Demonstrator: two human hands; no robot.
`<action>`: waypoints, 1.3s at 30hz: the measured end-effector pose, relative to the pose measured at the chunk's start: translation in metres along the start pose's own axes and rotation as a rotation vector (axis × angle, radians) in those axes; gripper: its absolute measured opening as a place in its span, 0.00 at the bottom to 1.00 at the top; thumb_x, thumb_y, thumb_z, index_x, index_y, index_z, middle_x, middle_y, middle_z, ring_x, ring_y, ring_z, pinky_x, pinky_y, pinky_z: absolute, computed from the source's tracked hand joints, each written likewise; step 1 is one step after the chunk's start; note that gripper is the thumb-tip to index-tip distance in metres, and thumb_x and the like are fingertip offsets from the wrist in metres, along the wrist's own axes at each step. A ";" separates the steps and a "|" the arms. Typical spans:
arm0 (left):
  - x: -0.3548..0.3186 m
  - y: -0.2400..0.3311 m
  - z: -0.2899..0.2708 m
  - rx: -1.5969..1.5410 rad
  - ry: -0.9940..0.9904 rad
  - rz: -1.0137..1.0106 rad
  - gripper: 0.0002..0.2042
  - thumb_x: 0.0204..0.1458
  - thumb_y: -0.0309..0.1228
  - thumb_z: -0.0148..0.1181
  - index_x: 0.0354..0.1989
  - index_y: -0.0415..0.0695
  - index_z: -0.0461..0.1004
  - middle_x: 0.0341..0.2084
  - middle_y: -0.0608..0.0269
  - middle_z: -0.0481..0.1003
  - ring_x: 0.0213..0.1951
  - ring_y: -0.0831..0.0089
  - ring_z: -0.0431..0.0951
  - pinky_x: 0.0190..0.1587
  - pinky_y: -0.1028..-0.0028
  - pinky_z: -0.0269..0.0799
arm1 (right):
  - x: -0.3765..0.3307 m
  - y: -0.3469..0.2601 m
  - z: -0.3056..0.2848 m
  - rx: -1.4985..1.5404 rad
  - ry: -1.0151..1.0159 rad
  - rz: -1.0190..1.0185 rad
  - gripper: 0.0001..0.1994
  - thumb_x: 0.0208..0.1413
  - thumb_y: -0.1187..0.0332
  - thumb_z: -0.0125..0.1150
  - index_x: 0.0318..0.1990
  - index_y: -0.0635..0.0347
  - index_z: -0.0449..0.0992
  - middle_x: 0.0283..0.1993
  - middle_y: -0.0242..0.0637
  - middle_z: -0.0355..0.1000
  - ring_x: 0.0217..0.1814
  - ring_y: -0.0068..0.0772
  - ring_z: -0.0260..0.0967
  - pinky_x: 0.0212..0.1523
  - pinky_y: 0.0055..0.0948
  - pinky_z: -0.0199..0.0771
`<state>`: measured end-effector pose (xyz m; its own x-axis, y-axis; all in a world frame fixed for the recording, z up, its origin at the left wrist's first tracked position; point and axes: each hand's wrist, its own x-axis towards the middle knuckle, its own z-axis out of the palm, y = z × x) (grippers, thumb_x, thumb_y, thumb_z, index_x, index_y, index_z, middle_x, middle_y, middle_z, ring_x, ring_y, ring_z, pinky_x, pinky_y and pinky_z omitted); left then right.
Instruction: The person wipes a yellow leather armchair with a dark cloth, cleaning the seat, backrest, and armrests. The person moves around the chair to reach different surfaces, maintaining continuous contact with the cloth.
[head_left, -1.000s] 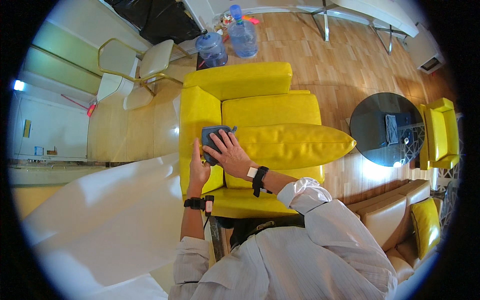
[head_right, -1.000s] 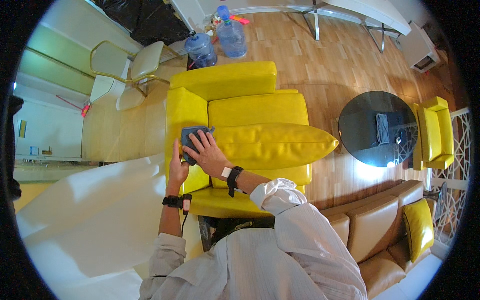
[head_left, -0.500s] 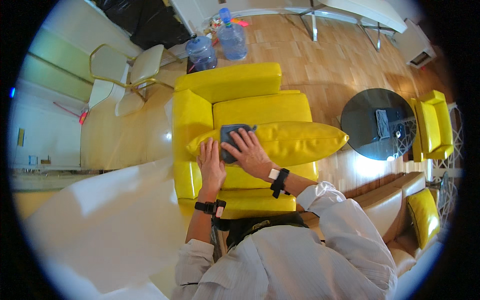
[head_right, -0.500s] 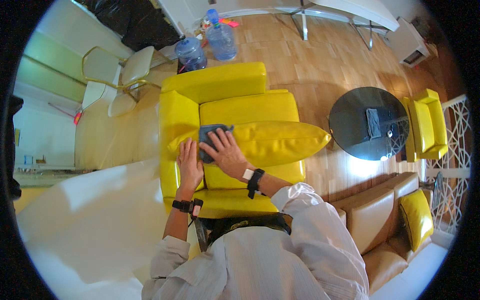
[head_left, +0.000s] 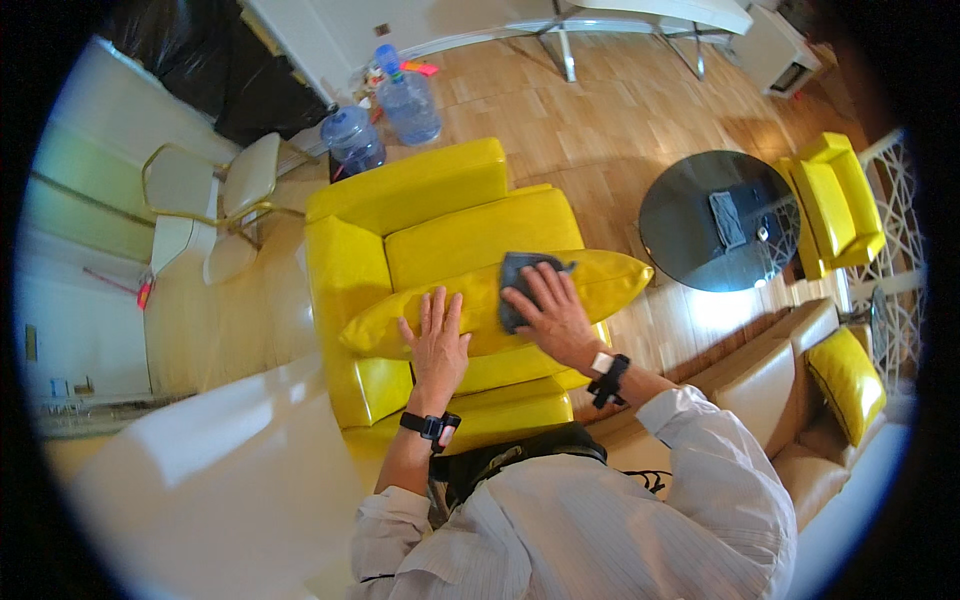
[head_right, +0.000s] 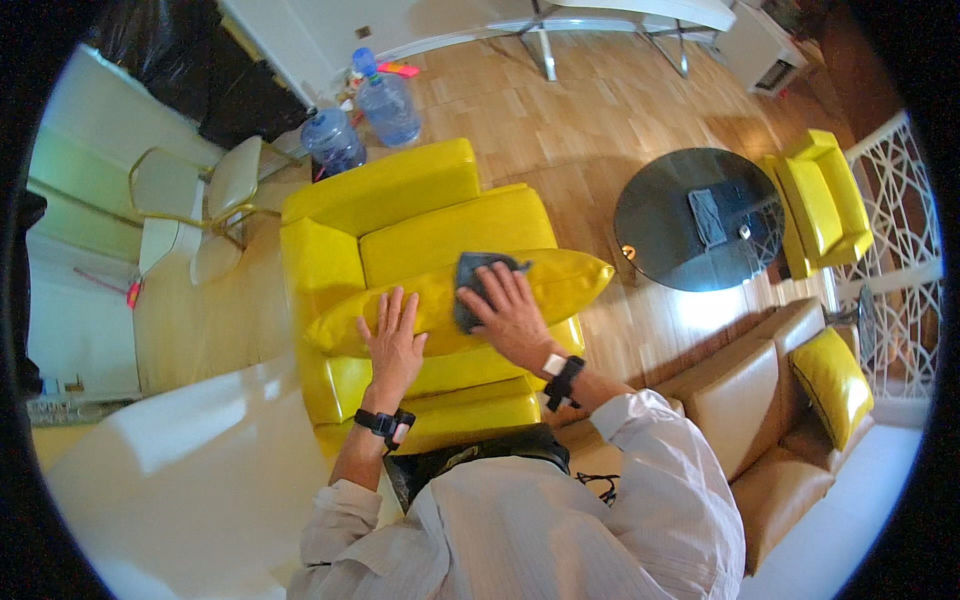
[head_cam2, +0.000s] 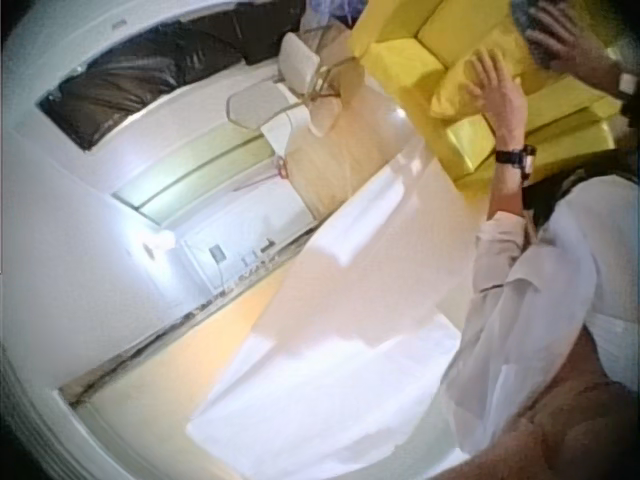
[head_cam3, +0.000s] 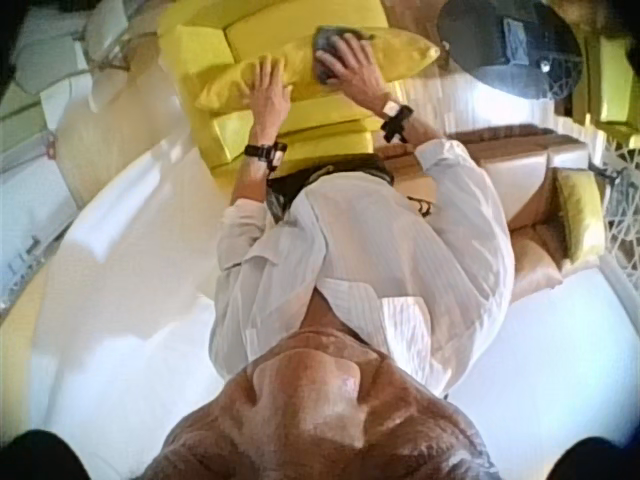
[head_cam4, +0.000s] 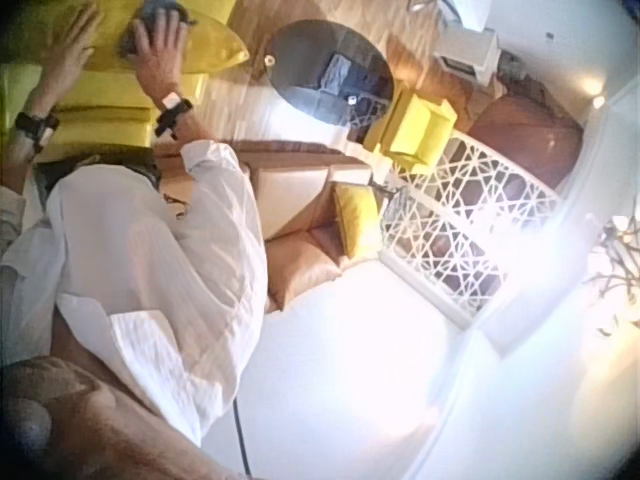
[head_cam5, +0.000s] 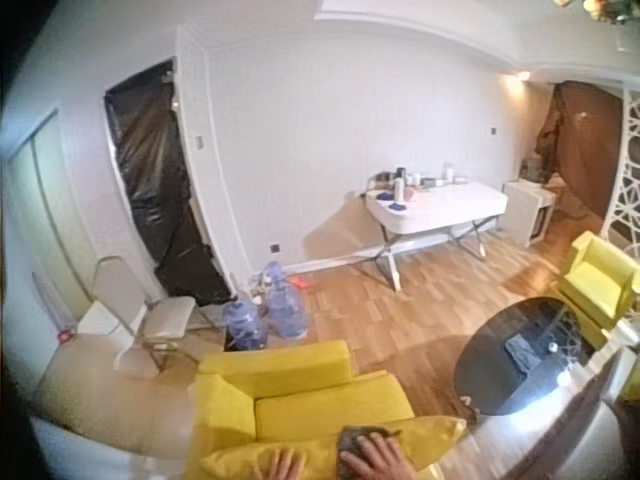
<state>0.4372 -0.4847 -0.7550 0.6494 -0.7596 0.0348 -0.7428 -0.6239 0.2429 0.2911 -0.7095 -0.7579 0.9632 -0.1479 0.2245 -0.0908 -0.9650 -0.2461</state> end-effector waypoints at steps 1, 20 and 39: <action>0.005 0.009 0.004 -0.002 0.001 0.020 0.41 0.62 0.34 0.73 0.83 0.51 0.60 0.85 0.57 0.55 0.85 0.51 0.50 0.78 0.23 0.36 | 0.002 -0.005 0.005 0.018 -0.022 -0.037 0.41 0.56 0.51 0.78 0.78 0.41 0.67 0.82 0.50 0.60 0.87 0.62 0.51 0.84 0.63 0.50; 0.078 0.164 0.054 0.007 -0.099 0.403 0.41 0.60 0.41 0.74 0.80 0.44 0.63 0.81 0.56 0.62 0.83 0.53 0.56 0.79 0.24 0.39 | -0.099 0.082 -0.042 -0.084 0.118 0.272 0.35 0.61 0.62 0.73 0.77 0.38 0.70 0.84 0.43 0.59 0.89 0.54 0.49 0.86 0.61 0.48; 0.113 0.164 0.000 -0.315 0.207 0.579 0.03 0.52 0.23 0.67 0.35 0.40 0.81 0.28 0.50 0.81 0.36 0.45 0.83 0.40 0.51 0.78 | -0.062 0.093 -0.122 0.051 0.310 0.066 0.28 0.57 0.74 0.69 0.67 0.46 0.78 0.69 0.42 0.71 0.77 0.54 0.64 0.78 0.60 0.63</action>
<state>0.3887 -0.6724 -0.7112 0.2033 -0.8843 0.4204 -0.9171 -0.0216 0.3981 0.1918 -0.8165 -0.6800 0.8322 -0.2759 0.4810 -0.1300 -0.9403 -0.3145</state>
